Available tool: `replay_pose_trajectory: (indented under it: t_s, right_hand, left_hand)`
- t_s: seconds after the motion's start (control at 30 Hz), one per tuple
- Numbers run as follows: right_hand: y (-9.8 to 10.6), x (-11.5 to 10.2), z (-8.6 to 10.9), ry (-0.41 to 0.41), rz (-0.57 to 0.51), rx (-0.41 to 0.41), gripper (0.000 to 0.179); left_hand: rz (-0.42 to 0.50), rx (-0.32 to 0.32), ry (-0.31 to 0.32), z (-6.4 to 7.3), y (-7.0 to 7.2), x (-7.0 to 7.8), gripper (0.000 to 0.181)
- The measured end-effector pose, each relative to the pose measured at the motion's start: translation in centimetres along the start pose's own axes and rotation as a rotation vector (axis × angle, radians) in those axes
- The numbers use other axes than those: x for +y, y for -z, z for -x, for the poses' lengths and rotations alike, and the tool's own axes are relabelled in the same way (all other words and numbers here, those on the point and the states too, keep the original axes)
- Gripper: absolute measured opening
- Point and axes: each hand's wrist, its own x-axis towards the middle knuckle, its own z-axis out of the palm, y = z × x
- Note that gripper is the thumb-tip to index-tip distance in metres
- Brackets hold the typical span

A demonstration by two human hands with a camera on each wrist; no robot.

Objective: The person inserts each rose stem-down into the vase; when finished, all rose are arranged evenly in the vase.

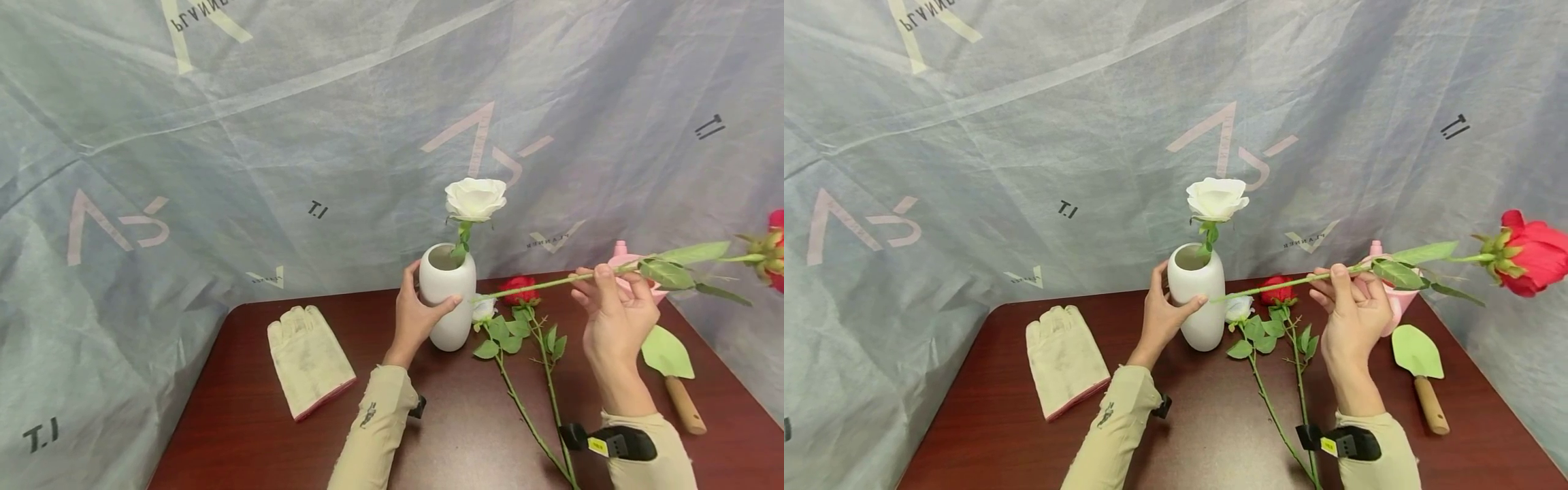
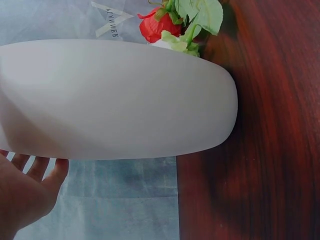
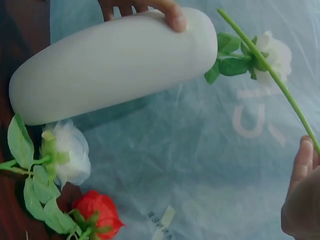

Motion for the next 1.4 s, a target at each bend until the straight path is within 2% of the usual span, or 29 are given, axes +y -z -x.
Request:
replay_pose_trajectory:
  t_s: [0.23, 0.37, 0.57, 0.73, 1.03, 1.27, 1.4]
  right_hand:
    - [-1.7, 0.6, -0.6, 0.023, -0.005, 0.117, 0.022]
    - [-2.9, 0.9, -1.0, 0.035, 0.011, 0.119, 0.025]
    - [-4.4, 1.6, -1.4, 0.084, 0.087, 0.073, 0.021]
    - [-5.3, 2.4, -1.3, 0.122, 0.141, -0.021, 0.018]
    - [-6.2, 4.0, -1.0, 0.092, 0.243, -0.119, 0.018]
    - [-6.5, 5.1, -0.6, 0.11, 0.344, -0.193, 0.017]
    - [-6.8, 5.3, -0.3, 0.073, 0.37, -0.211, 0.015]
  left_hand:
    - [-0.012, -0.002, 0.008, 0.0, 0.1, 0.0, 0.081]
    - [-0.019, 0.001, 0.01, 0.0, 0.1, 0.1, 0.081]
    - [-0.017, 0.003, 0.013, 0.0, 0.2, 0.1, 0.081]
    - [-0.007, 0.0, 0.014, 0.0, 0.2, 0.1, 0.081]
    - [-0.001, -0.002, 0.021, 0.2, 0.2, 0.0, 0.082]
    - [-0.027, -0.006, 0.037, 0.2, 0.2, 0.0, 0.082]
    - [-0.023, -0.001, 0.033, 0.1, 0.1, 0.0, 0.083]
